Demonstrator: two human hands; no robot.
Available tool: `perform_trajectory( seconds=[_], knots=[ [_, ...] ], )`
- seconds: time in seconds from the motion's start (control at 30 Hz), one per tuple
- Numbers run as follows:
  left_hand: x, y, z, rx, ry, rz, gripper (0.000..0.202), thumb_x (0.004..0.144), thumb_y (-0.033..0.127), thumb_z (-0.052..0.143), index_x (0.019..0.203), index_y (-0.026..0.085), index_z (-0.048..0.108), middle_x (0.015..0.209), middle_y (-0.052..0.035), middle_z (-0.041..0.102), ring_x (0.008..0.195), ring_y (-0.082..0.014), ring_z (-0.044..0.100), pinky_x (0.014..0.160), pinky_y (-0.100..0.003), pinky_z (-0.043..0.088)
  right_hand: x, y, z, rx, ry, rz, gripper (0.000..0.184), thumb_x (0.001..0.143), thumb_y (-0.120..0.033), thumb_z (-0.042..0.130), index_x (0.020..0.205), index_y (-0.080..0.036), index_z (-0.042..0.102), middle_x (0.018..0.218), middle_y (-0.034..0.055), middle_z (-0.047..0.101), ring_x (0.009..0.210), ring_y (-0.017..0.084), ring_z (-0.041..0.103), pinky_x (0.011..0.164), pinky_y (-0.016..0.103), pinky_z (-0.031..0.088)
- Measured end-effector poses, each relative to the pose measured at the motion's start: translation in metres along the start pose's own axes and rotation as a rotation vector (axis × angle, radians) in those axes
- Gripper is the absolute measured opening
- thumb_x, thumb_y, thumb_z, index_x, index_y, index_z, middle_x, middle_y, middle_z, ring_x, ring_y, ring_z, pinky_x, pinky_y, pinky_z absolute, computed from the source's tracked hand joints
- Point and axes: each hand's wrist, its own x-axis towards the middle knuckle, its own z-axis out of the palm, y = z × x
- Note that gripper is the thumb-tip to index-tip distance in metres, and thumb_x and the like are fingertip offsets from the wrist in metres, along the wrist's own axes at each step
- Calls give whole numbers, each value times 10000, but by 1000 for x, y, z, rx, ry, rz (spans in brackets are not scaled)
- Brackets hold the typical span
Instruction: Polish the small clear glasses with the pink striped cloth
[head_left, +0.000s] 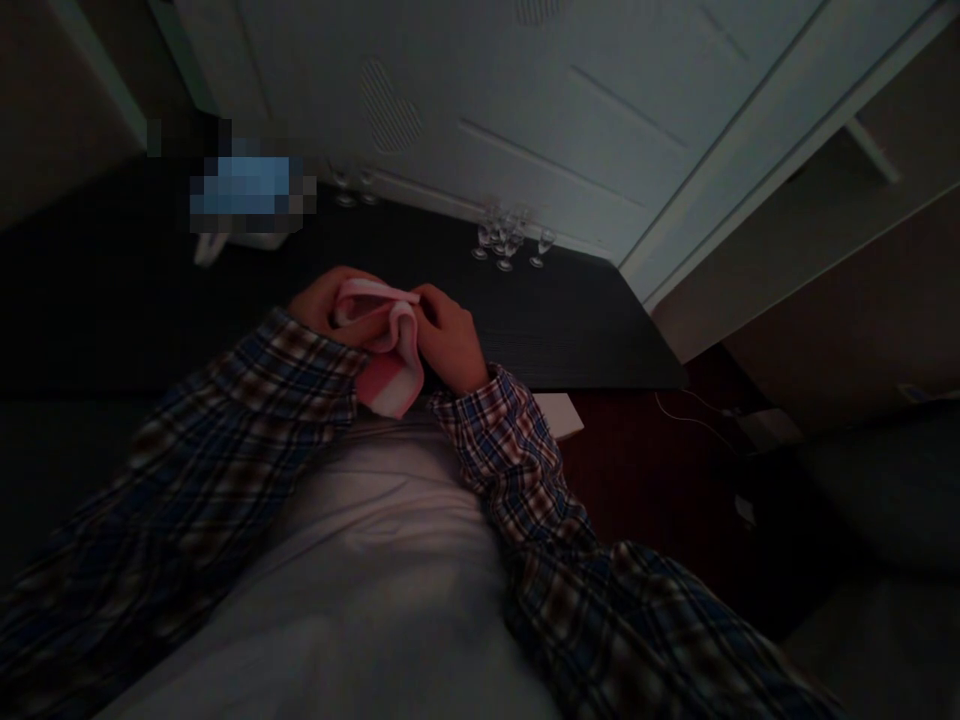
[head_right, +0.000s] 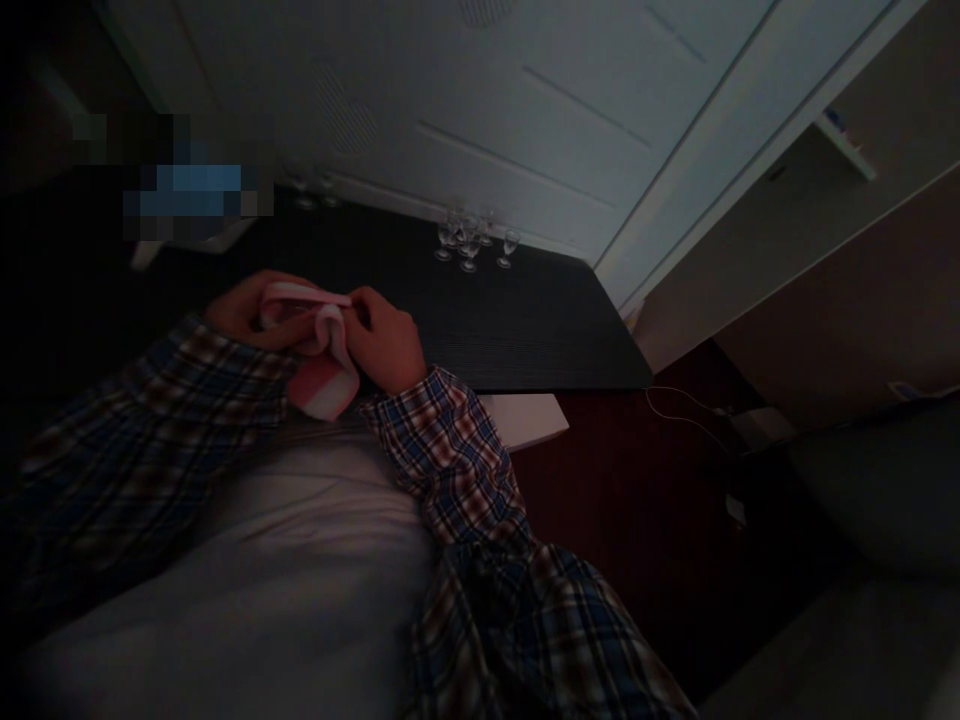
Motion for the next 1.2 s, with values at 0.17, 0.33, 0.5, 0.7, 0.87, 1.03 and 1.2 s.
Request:
perform_trajectory(
  seconds=[0.17,0.33,0.5,0.7,0.87,1.03,1.2],
  knots=[
    [1,-5,1,0,12,46,322,663,370,645,896,152,600,794,-28,607,653,-108,516,555,-206,394,0,-1,0,9,21,-2,169,866,-328,434,823,-205,541,747,-28,561,741,119,550,738,254,423],
    [3,-10,1,24,16,74,333,667,370,641,912,147,605,798,-35,612,659,-116,524,559,-215,401,-1,-4,-1,62,66,0,151,860,-338,452,853,-212,536,787,-23,590,753,116,568,723,243,431],
    [4,-14,0,34,-10,67,370,668,419,628,933,163,604,808,-38,621,664,-124,539,561,-218,417,-3,-6,-2,89,93,48,192,854,-391,461,916,-223,532,735,-33,594,713,117,578,703,245,430],
    [4,-13,1,29,0,61,372,656,403,638,937,163,595,852,-53,627,716,-139,558,571,-219,448,-3,-6,-3,86,80,36,211,857,-409,448,885,-222,541,760,-30,602,723,116,579,704,241,429],
    [3,-10,0,52,-1,28,362,653,399,642,929,169,591,851,-53,630,718,-145,562,567,-223,450,-3,-7,-3,93,74,46,198,859,-397,451,900,-224,540,822,-17,621,771,122,586,716,242,436],
    [3,-10,-1,75,-5,41,364,658,403,632,930,166,590,850,-54,626,716,-143,551,588,-229,440,-2,-7,-3,72,73,33,194,862,-392,447,881,-223,540,829,-18,618,779,123,585,723,243,431],
    [3,-6,0,72,-15,36,362,676,421,614,927,161,602,846,-52,627,716,-140,549,602,-233,428,-2,-8,-4,43,52,50,214,867,-405,431,871,-221,542,804,-20,608,743,121,582,724,248,423]
  ],
)
